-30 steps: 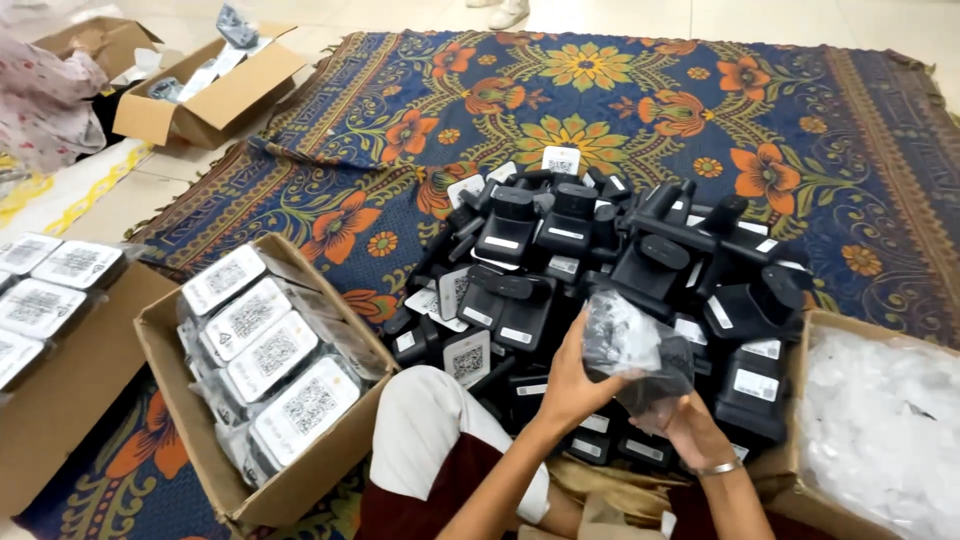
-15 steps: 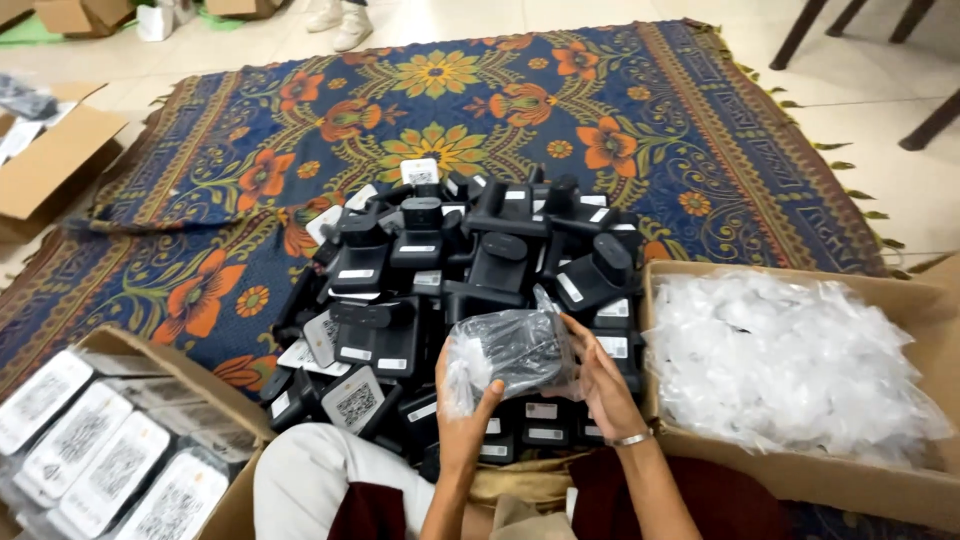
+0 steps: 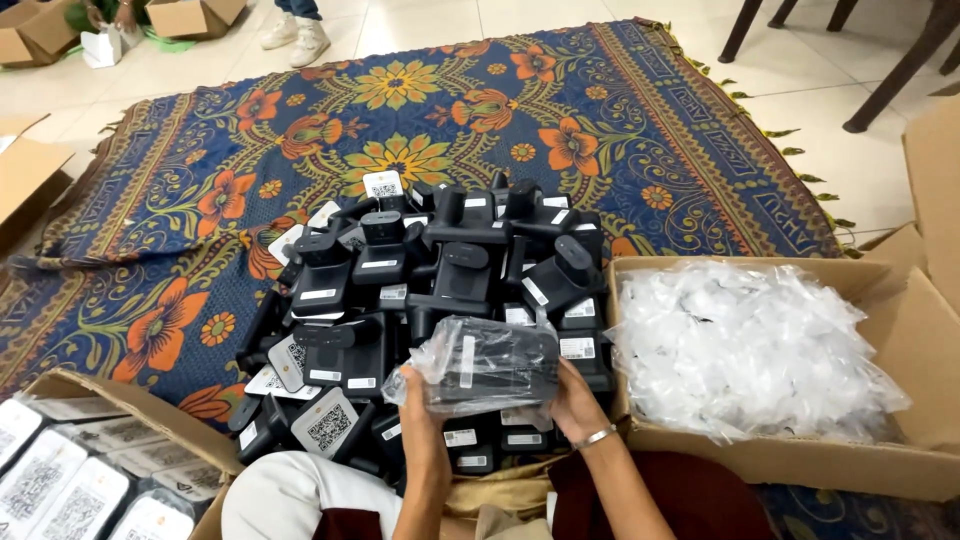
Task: The person unboxes, sorts, and organizes black plastic device components and QR code labeled packets into cardboard boxes.
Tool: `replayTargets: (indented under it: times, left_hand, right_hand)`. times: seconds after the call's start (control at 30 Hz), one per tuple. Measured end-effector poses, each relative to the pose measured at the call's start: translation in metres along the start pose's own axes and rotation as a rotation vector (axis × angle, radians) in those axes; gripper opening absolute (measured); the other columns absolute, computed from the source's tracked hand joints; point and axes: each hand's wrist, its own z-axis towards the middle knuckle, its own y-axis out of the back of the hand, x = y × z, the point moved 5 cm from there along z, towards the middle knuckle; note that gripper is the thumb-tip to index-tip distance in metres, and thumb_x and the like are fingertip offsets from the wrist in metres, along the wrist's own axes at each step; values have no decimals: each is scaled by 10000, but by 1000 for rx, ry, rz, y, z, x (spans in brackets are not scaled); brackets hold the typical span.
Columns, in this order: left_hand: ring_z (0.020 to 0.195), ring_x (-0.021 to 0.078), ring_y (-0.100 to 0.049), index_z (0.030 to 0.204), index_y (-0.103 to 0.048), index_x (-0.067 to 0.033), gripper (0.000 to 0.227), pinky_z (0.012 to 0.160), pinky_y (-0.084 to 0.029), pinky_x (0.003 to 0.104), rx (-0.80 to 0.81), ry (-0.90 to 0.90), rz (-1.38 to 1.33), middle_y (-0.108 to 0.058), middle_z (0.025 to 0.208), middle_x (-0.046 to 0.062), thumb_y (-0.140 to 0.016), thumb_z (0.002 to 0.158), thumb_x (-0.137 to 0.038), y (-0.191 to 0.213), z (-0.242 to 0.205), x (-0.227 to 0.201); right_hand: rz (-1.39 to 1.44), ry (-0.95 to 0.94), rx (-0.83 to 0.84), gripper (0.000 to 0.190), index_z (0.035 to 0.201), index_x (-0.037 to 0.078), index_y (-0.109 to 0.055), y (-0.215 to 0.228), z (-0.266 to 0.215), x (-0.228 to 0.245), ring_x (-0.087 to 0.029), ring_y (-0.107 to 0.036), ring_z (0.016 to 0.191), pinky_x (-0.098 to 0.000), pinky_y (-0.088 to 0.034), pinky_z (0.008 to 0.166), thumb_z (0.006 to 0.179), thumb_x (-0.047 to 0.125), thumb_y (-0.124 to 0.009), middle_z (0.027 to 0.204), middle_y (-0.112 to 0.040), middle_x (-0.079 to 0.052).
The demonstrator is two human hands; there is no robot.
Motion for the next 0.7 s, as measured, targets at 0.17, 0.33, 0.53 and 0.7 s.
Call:
replayTargets:
  times: [0.17,0.33,0.53,0.7]
  left_hand:
    - [1083,180,-673,1335,-666,-14,545,937,-498,318,86,-103,230,-743,1214,101,-483,1017,-418,-9,-5,-53]
    - [1052,112,-681,1216,-724,25,402,961,-492,263,195,-391,447,-773,1143,75,-512,1044,-270,-17,-2,-98]
    - [942,106,-682,1180,-755,23,347,875,-521,251,204,-476,482,-782,1029,64,-553,1048,-226,-8,5,-131]
    - [985,117,-686,959,-751,32,217,926,-507,261,384,-627,582,-758,992,68,-631,1003,-143,-11,-3,-147]
  right_hand:
    - [-2,73,14,397,1384,14,-542,-10,-7,15,-228,-714,1038,-409,-586,891,1033,190,-484,1211,-714,-122]
    - [28,194,39,417,1460,0,-535,19,8,8,-219,-686,1098,-375,-554,926,1059,110,-511,1284,-690,-133]
    - [-29,161,1,473,1482,63,-468,-18,-3,21,-236,-669,1160,-426,-571,952,1024,177,-496,1355,-644,-111]
    - [60,161,48,489,1491,67,-456,-24,-3,20,-288,-634,1214,-570,-544,1002,1014,167,-498,1388,-614,-137]
